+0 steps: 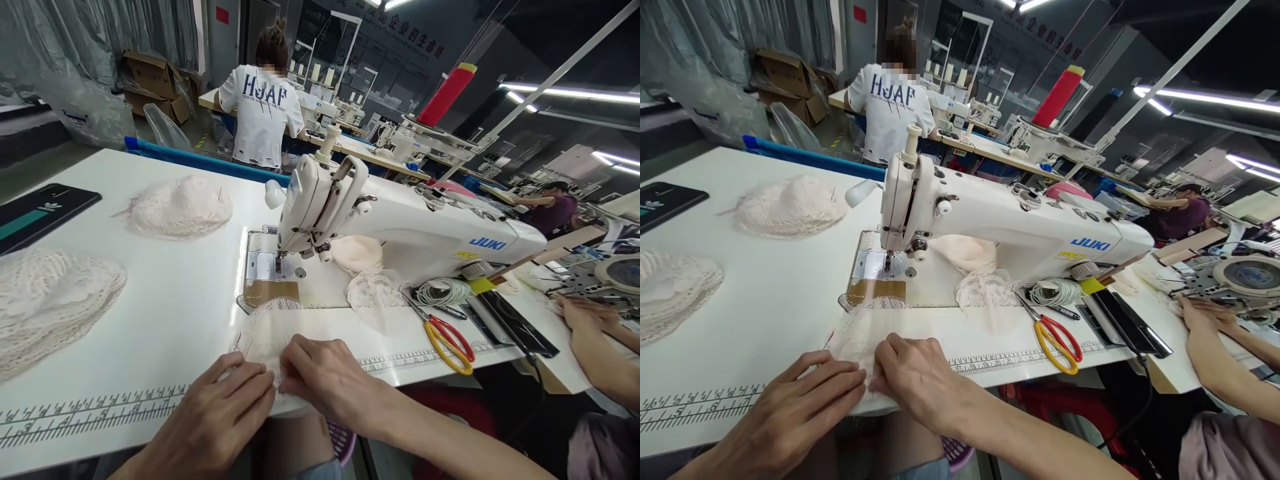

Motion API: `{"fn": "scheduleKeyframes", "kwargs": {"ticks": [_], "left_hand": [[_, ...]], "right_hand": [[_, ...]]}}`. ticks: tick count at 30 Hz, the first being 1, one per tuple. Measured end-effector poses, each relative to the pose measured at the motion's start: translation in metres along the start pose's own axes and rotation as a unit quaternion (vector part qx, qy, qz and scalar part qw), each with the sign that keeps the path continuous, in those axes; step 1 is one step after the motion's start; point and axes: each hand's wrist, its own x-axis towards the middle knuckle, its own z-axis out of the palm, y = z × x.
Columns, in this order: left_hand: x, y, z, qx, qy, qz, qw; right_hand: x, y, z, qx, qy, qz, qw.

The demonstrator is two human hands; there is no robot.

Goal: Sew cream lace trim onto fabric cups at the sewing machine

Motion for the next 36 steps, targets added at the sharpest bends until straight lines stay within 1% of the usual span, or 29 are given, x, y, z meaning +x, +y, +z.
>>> {"fn": "scheduleKeyframes", "kwargs": {"ticks": [2, 4, 6, 7, 9, 11, 12, 13, 14, 16, 17, 18, 20, 21, 23, 25, 27, 28, 29, 31, 33, 35, 36], "left_hand": [[0.000, 0.000, -0.001, 0.002, 0.001, 0.005, 1.000], [0.000, 0.001, -0.001, 0.003, 0.000, 0.007, 1.000], [-0.001, 0.001, -0.001, 0.006, -0.001, 0.006, 1.000], [-0.001, 0.002, -0.001, 0.010, -0.002, 0.005, 1.000], [-0.002, 0.002, -0.001, 0.014, -0.002, 0.002, 1.000], [-0.001, 0.003, -0.001, 0.011, 0.001, 0.002, 1.000], [-0.001, 0.003, -0.001, 0.009, 0.002, 0.003, 1.000], [-0.001, 0.003, -0.001, 0.006, 0.002, 0.003, 1.000], [0.000, 0.003, -0.001, 0.004, 0.000, 0.002, 1.000], [0.000, 0.003, -0.001, 0.005, -0.010, 0.000, 1.000], [0.000, 0.003, -0.001, 0.008, -0.016, -0.002, 1.000], [0.000, 0.003, -0.001, 0.011, -0.020, -0.003, 1.000], [0.000, 0.003, -0.001, 0.014, -0.021, -0.005, 1.000], [0.000, 0.003, -0.001, 0.013, -0.017, -0.006, 1.000], [0.001, 0.003, -0.002, 0.007, -0.006, -0.007, 1.000], [0.002, 0.004, -0.002, 0.001, 0.000, -0.011, 1.000], [0.003, 0.004, -0.003, -0.008, 0.003, -0.019, 1.000], [0.003, 0.004, -0.003, -0.013, 0.000, -0.022, 1.000], [0.003, 0.004, -0.003, -0.017, -0.001, -0.023, 1.000], [0.003, 0.004, -0.002, -0.027, -0.008, -0.032, 0.999], [0.003, 0.004, -0.003, -0.044, -0.018, -0.058, 0.997], [0.006, 0.005, -0.005, -0.067, -0.026, -0.090, 0.993], [0.008, 0.006, -0.007, -0.078, -0.031, -0.103, 0.991]], "right_hand": [[-0.001, -0.001, -0.002, -0.020, -0.008, -0.009, 1.000], [-0.002, 0.000, -0.007, -0.017, -0.009, -0.013, 1.000], [-0.001, 0.004, -0.012, 0.012, -0.010, -0.019, 1.000], [0.000, 0.006, -0.012, 0.041, -0.009, -0.035, 0.999], [0.005, 0.013, -0.012, 0.130, -0.004, -0.098, 0.987], [0.011, 0.020, -0.009, 0.222, -0.010, -0.184, 0.957], [0.015, 0.023, -0.007, 0.243, -0.016, -0.215, 0.946], [0.018, 0.025, -0.006, 0.234, -0.022, -0.231, 0.944], [0.020, 0.026, -0.005, 0.194, -0.024, -0.231, 0.953], [0.023, 0.027, -0.003, 0.064, -0.005, -0.213, 0.975], [0.024, 0.027, -0.002, -0.003, 0.012, -0.207, 0.978], [0.024, 0.027, 0.000, -0.057, 0.030, -0.208, 0.976], [0.024, 0.033, 0.004, -0.126, 0.075, -0.209, 0.967], [0.023, 0.039, 0.004, -0.149, 0.095, -0.201, 0.964], [0.020, 0.057, 0.001, -0.186, 0.140, -0.153, 0.960], [0.011, 0.075, -0.011, -0.205, 0.174, -0.076, 0.960], [-0.003, 0.085, -0.026, -0.178, 0.215, -0.008, 0.960], [-0.012, 0.084, -0.031, -0.146, 0.219, 0.005, 0.965], [-0.021, 0.080, -0.035, -0.105, 0.215, 0.003, 0.971], [-0.038, 0.062, -0.033, -0.013, 0.189, -0.030, 0.981], [-0.052, 0.037, -0.020, 0.049, 0.163, -0.075, 0.983], [-0.060, 0.014, -0.003, 0.070, 0.151, -0.115, 0.979], [-0.062, 0.004, 0.006, 0.070, 0.158, -0.123, 0.977]]}}
